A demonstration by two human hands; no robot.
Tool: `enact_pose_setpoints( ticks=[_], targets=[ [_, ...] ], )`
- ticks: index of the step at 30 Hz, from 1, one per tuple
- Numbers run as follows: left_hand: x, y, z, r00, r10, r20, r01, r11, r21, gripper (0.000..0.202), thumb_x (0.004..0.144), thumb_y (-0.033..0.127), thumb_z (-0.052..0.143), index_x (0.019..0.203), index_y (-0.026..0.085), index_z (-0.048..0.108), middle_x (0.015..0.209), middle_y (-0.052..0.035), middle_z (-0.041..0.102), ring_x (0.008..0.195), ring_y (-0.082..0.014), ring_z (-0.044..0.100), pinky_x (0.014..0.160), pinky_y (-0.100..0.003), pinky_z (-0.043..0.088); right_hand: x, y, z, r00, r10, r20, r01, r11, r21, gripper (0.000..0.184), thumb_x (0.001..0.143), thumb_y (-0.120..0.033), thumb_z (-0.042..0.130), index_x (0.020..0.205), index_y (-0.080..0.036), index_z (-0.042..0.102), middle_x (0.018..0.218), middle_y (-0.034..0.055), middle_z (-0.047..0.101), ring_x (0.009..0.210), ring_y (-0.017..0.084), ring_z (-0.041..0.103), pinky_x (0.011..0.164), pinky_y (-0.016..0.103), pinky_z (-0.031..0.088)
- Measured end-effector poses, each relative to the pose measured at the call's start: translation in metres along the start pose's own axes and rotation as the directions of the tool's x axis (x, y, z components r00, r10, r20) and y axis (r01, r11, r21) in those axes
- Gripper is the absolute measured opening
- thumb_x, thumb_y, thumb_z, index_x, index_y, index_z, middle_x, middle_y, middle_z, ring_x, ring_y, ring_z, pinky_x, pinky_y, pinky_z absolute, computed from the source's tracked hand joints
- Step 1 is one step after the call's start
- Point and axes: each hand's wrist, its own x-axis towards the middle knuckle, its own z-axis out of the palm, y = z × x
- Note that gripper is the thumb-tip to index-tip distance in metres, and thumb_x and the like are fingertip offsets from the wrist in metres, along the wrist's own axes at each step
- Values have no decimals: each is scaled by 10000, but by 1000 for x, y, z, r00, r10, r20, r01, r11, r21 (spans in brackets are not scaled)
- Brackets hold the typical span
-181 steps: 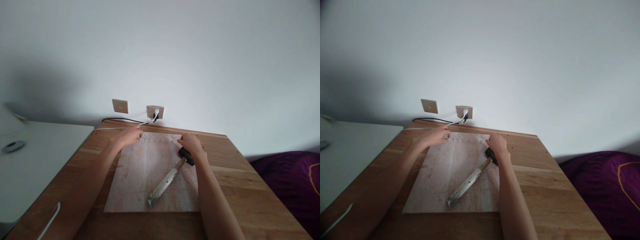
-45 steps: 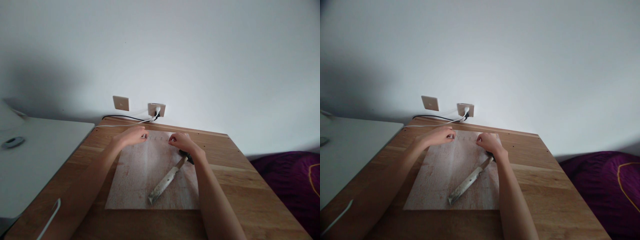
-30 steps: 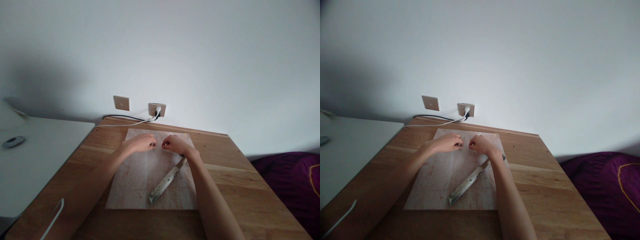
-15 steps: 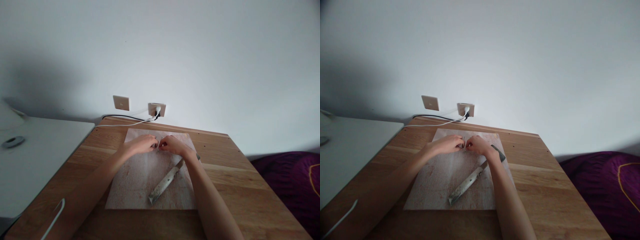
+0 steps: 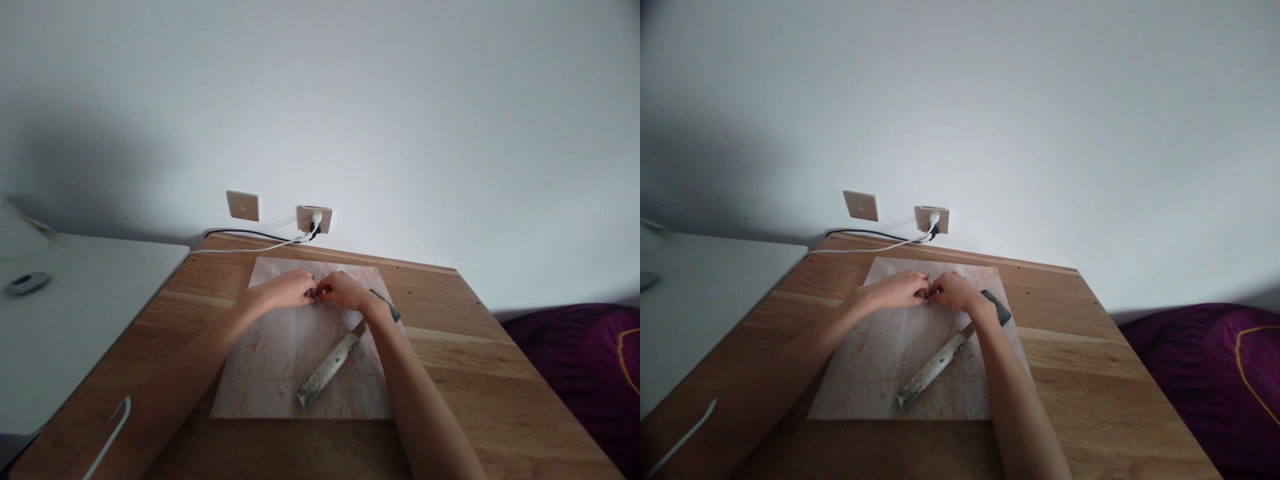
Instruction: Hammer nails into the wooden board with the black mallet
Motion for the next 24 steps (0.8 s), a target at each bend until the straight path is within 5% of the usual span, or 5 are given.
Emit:
enact_pose_setpoints(
  ticks=[6,14,24],
  targets=[
    [-3,-11,-3,999,27,-43,-28,999,-20,108,865,124,644,874,174,740,926,-41,693,839,-169,656,756,-264,446,-12,5,-12,994,51,-100,-48,998,29,204,900,-242,653,980,-195,835,872,36,778,799,165,681,713,221,433],
    [-15,-43,-17,964,-150,-219,177,978,107,140,923,224,618,998,173,726,1034,-72,672,935,-203,635,803,-285,459,-23,35,-24,904,240,-353,-252,968,12,246,946,-256,608,1051,-172,813,996,82,780,919,194,700,818,251,457],
    [-15,-44,-13,960,-174,-218,216,958,190,141,940,225,617,1014,184,731,1037,-80,643,946,-218,616,802,-298,449,-19,42,-11,833,407,-374,-459,887,-56,246,929,-303,619,1018,-187,816,1017,141,768,1026,293,710,853,347,505]
  ],
)
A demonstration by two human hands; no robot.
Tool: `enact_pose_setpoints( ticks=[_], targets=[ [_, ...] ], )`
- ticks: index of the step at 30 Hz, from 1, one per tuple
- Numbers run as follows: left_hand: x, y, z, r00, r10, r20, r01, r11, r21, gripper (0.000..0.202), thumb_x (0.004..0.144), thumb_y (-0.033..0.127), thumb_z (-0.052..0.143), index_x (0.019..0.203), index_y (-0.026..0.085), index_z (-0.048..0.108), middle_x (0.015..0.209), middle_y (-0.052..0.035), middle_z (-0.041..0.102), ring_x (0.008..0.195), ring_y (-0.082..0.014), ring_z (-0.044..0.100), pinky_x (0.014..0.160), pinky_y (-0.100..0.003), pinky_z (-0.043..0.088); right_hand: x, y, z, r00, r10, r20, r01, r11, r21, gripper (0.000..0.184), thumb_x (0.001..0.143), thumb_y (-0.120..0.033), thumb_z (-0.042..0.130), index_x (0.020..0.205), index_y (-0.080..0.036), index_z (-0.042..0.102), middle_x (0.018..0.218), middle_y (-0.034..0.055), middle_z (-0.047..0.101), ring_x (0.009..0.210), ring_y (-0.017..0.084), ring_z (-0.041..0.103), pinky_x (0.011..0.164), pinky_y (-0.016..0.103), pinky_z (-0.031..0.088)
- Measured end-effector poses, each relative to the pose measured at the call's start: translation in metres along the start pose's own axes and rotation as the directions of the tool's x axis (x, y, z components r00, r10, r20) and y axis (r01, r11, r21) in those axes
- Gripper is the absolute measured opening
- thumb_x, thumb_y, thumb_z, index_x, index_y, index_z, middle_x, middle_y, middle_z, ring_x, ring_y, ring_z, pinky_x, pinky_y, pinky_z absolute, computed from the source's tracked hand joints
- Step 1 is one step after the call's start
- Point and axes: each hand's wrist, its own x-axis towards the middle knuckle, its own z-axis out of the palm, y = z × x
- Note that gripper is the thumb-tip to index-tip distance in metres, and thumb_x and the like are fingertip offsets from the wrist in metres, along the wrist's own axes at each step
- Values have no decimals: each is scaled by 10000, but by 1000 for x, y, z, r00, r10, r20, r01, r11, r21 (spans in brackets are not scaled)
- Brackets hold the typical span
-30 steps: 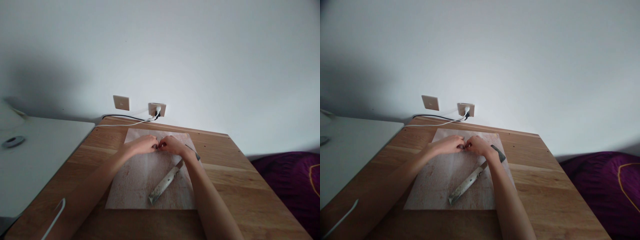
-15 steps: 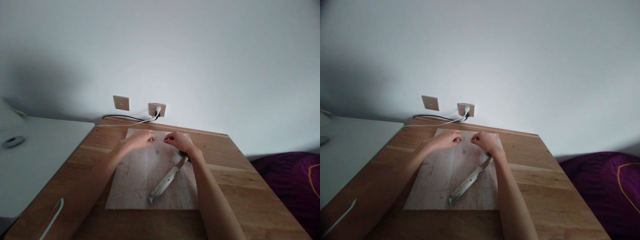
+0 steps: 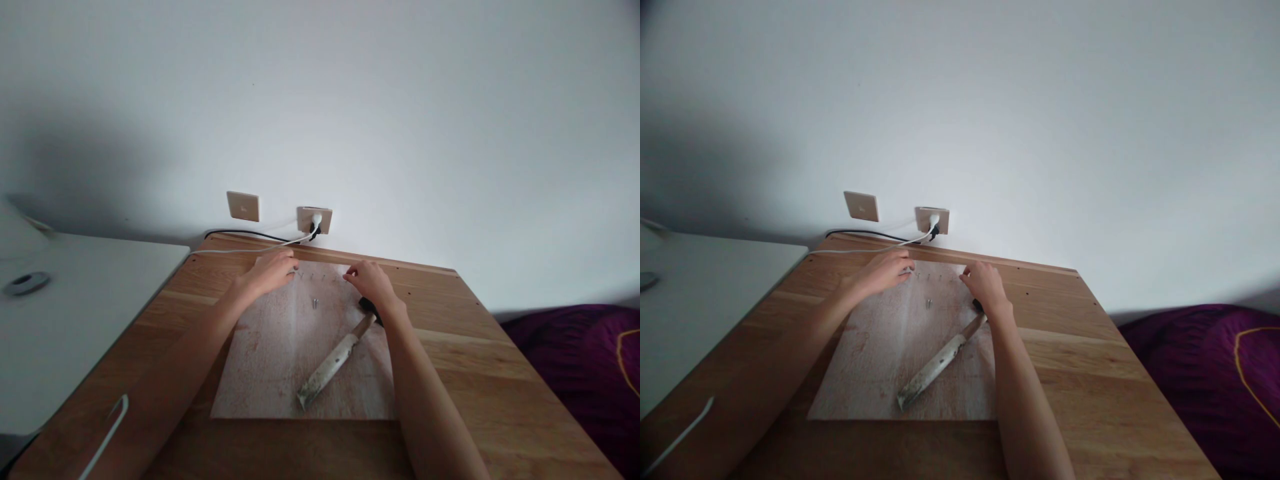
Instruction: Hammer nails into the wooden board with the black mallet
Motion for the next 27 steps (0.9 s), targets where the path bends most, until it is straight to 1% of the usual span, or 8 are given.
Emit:
enact_pose_setpoints(
  ticks=[2,5,8,11,16,20,24,27],
  targets=[
    [-1,-2,0,1000,16,-18,-16,1000,16,115,933,214,627,971,177,729,1013,-81,636,949,-218,611,829,-299,448,0,1,1,1000,27,2,-27,999,-25,254,934,-325,620,1029,-191,812,1020,147,766,1031,294,712,851,350,511],
    [-1,-6,0,1000,15,-18,-15,1000,4,102,924,224,649,970,180,729,1007,-70,633,948,-212,610,837,-295,447,1,2,4,999,53,4,-53,997,-59,263,931,-357,635,1027,-184,807,1016,150,766,1030,285,715,853,336,516],
    [0,-4,2,1000,12,6,-12,1000,10,123,932,226,639,998,194,737,1013,-63,633,954,-213,613,793,-293,441,2,2,7,998,70,1,-70,993,-90,255,927,-355,644,1015,-175,803,1014,150,767,1033,291,716,846,333,523],
    [2,-2,6,1000,19,24,-19,1000,15,151,945,192,603,992,203,747,991,-56,640,911,-201,615,739,-288,425,2,2,9,997,80,-10,-80,990,-119,263,932,-367,647,1020,-168,795,1028,158,764,1032,311,715,837,350,530],
    [2,-3,9,999,37,-3,-37,999,22,145,936,154,596,951,189,736,973,-59,642,904,-195,609,731,-280,418,2,0,9,999,48,-10,-49,987,-151,253,939,-340,628,1016,-160,788,1028,158,762,1032,313,715,827,349,535],
    [3,-4,9,999,49,-14,-48,997,58,135,951,183,602,925,184,734,959,-58,644,900,-197,605,753,-289,424,1,-1,8,1000,13,-6,-14,985,-175,239,944,-303,601,1010,-162,782,1039,153,760,1041,311,712,832,348,532],
    [4,-4,9,998,57,-41,-53,994,94,144,959,233,623,891,170,734,947,-65,642,892,-201,598,787,-305,434,1,-1,8,1000,-8,9,10,980,-199,240,946,-303,598,1024,-161,775,1055,158,755,1052,306,707,847,349,530],
    [4,-4,10,998,42,-52,-36,993,113,150,949,277,657,886,164,732,964,-69,645,905,-207,601,816,-311,440,1,-1,8,1000,-22,19,26,976,-214,249,949,-281,576,1039,-157,772,1057,164,753,1064,295,703,854,336,527]
  ],
)
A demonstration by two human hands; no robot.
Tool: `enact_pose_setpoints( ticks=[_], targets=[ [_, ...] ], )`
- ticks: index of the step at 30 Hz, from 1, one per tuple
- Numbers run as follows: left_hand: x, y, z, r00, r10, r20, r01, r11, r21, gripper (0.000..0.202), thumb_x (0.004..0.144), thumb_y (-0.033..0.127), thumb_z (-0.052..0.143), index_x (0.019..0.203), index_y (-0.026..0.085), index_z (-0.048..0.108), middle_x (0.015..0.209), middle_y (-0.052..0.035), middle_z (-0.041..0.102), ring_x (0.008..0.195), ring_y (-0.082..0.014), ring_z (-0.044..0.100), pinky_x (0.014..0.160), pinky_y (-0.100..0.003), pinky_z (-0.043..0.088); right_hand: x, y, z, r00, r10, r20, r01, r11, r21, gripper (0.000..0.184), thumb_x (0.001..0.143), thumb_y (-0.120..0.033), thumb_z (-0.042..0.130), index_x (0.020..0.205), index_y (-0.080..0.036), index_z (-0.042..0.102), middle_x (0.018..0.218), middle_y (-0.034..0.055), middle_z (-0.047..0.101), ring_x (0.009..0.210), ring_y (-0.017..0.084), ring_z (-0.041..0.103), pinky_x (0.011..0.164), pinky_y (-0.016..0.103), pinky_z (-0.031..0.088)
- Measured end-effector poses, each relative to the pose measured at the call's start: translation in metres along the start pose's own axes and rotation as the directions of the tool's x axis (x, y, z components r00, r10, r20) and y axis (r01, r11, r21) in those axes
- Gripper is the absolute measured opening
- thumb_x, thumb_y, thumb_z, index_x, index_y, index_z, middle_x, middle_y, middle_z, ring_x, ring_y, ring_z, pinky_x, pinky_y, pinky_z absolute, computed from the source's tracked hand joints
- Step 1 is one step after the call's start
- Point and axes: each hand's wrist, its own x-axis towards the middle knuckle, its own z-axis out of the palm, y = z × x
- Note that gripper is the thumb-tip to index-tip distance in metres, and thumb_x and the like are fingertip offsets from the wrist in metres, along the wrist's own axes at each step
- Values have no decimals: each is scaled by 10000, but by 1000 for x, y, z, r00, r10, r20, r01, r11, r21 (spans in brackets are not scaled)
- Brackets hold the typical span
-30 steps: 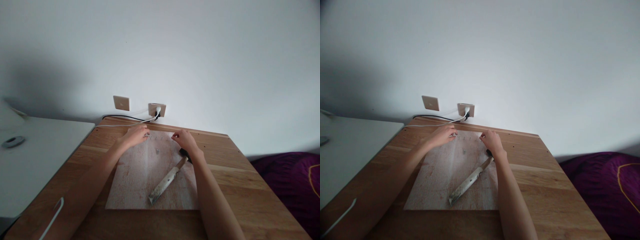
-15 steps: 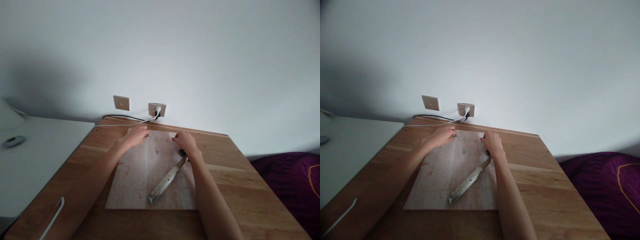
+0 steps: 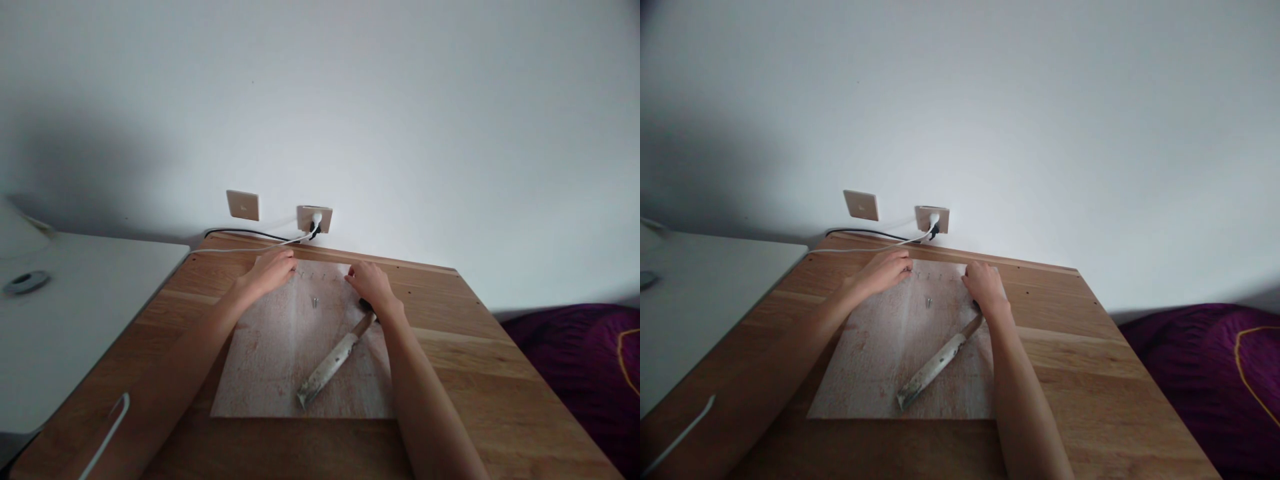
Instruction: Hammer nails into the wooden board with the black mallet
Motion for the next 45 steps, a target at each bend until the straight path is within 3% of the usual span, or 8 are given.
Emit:
enact_pose_setpoints(
  ticks=[9,18,22,29,45],
  targets=[
    [-1,6,2,997,-74,-33,76,996,50,238,976,332,613,893,138,723,1003,-102,664,967,-242,624,810,-332,460,-3,-3,-4,999,-41,5,41,998,-54,294,964,-225,497,1057,-147,765,1078,177,747,1053,317,708,851,379,535],
    [-1,-17,-15,983,-162,-85,141,966,-216,251,960,342,624,811,158,707,888,-67,676,839,-207,629,739,-295,412,-3,-3,-6,999,-50,18,51,996,-66,294,969,-223,494,1076,-152,759,1095,160,747,1071,289,703,868,342,526],
    [-2,-18,-16,996,-79,-43,64,958,-278,247,950,349,641,819,155,718,879,-65,680,796,-188,614,715,-278,391,-3,-2,-5,998,-52,28,54,996,-65,294,971,-226,493,1057,-148,764,1084,164,748,1061,283,705,869,333,524],
    [-3,1,-10,983,102,155,-44,941,-335,175,927,297,659,840,174,749,898,-54,703,808,-180,640,690,-256,399,-1,0,-4,997,-76,26,77,996,-33,286,963,-220,516,1063,-156,777,1090,156,752,1065,286,703,869,327,520],
    [-1,9,-5,976,143,166,-83,943,-323,170,909,275,686,786,171,740,835,-50,698,766,-180,631,680,-260,402,4,15,0,985,-174,15,171,978,120,322,923,-152,554,1140,-193,788,1158,84,760,1112,220,691,971,266,467]
  ],
)
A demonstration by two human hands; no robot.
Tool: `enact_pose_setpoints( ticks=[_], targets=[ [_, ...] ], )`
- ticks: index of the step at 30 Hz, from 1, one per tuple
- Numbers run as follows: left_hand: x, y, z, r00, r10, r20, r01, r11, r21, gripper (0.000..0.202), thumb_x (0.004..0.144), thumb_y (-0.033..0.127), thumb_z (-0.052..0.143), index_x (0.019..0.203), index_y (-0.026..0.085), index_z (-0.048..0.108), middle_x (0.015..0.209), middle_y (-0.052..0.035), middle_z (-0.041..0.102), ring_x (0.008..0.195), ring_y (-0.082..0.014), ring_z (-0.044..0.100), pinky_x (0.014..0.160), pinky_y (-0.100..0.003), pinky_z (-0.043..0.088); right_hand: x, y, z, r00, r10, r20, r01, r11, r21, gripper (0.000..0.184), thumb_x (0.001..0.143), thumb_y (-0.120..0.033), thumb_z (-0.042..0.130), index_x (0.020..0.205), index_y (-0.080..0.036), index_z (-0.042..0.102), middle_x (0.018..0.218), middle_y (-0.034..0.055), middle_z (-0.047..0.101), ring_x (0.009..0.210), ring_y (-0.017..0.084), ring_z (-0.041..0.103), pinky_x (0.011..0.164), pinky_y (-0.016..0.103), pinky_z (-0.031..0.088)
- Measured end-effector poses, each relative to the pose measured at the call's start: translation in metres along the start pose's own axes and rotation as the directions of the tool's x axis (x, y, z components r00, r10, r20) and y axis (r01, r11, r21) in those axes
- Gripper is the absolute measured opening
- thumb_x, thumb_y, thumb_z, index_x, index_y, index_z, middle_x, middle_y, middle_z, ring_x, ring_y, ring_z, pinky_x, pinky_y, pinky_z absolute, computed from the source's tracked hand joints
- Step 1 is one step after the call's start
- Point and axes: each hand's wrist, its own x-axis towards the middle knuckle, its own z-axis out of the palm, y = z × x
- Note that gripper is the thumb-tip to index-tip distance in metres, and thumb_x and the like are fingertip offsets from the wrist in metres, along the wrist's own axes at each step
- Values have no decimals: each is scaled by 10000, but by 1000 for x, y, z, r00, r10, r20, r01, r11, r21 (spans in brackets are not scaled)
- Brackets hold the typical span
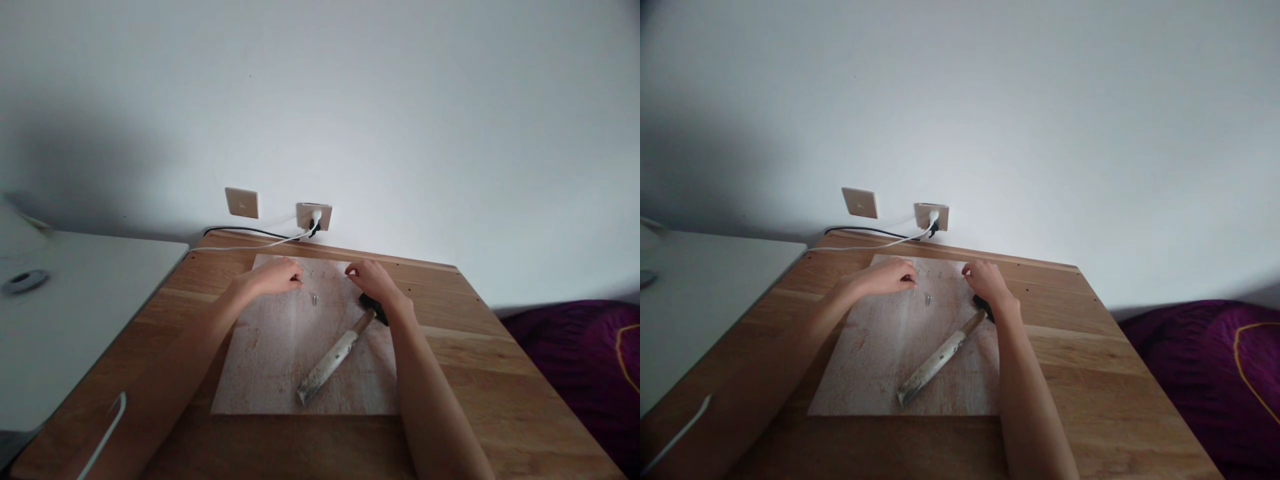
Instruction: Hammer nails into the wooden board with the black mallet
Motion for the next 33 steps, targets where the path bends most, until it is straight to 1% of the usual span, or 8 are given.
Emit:
enact_pose_setpoints(
  ticks=[7,15,20,23,25,28,30,33],
  targets=[
    [0,1,-1,1000,3,6,-3,1000,22,162,910,276,688,796,175,742,854,-49,702,784,-186,638,683,-265,402,1,2,2,1000,1,-10,-1,1000,29,338,917,-135,537,1138,-187,787,1147,87,762,1097,218,694,961,266,465],
    [1,0,5,1000,15,-13,-14,1000,13,138,879,260,728,765,183,734,823,-33,694,757,-174,633,661,-266,391,3,5,4,1000,0,-10,0,997,79,337,911,-128,542,1126,-197,792,1143,69,765,1060,187,700,944,234,463],
    [1,0,5,1000,12,-20,-12,1000,28,142,868,272,745,756,185,732,811,-31,692,741,-173,632,651,-267,392,2,2,0,1000,18,-22,-15,995,103,336,861,-97,577,1087,-193,806,1034,61,777,961,177,704,877,227,464],
    [1,1,5,1000,-1,-9,1,999,34,145,871,284,746,770,181,734,828,-38,698,761,-178,642,659,-266,400,-2,1,-9,997,40,-62,-32,991,127,299,882,-158,614,1114,-187,800,941,53,772,869,166,698,816,217,462],
    [1,0,5,1000,5,-14,-4,999,32,139,866,278,749,771,178,735,837,-41,700,775,-182,645,668,-267,407,-5,2,-16,990,81,-114,-65,988,140,300,941,-225,574,1143,-173,790,924,63,769,850,169,695,794,224,460],
    [2,-2,6,999,26,-19,-26,1000,-1,102,859,235,743,773,180,741,833,-35,697,771,-176,640,681,-266,415,-8,4,-23,971,159,-177,-135,981,141,348,993,-274,501,1147,-145,785,932,94,769,873,194,697,784,251,461],
    [2,-3,6,999,37,-13,-37,999,-34,89,860,202,728,775,181,745,830,-28,695,753,-167,634,684,-264,418,-8,3,-22,968,180,-176,-157,978,134,334,989,-306,527,1119,-152,793,950,98,772,893,202,702,793,257,465],
    [2,-2,6,999,45,-4,-45,997,-67,86,851,144,704,786,178,751,839,-23,699,741,-157,632,689,-260,421,-6,-1,-13,975,182,-129,-169,979,110,281,950,-360,616,1020,-176,817,973,103,778,942,220,712,826,266,476]
  ],
)
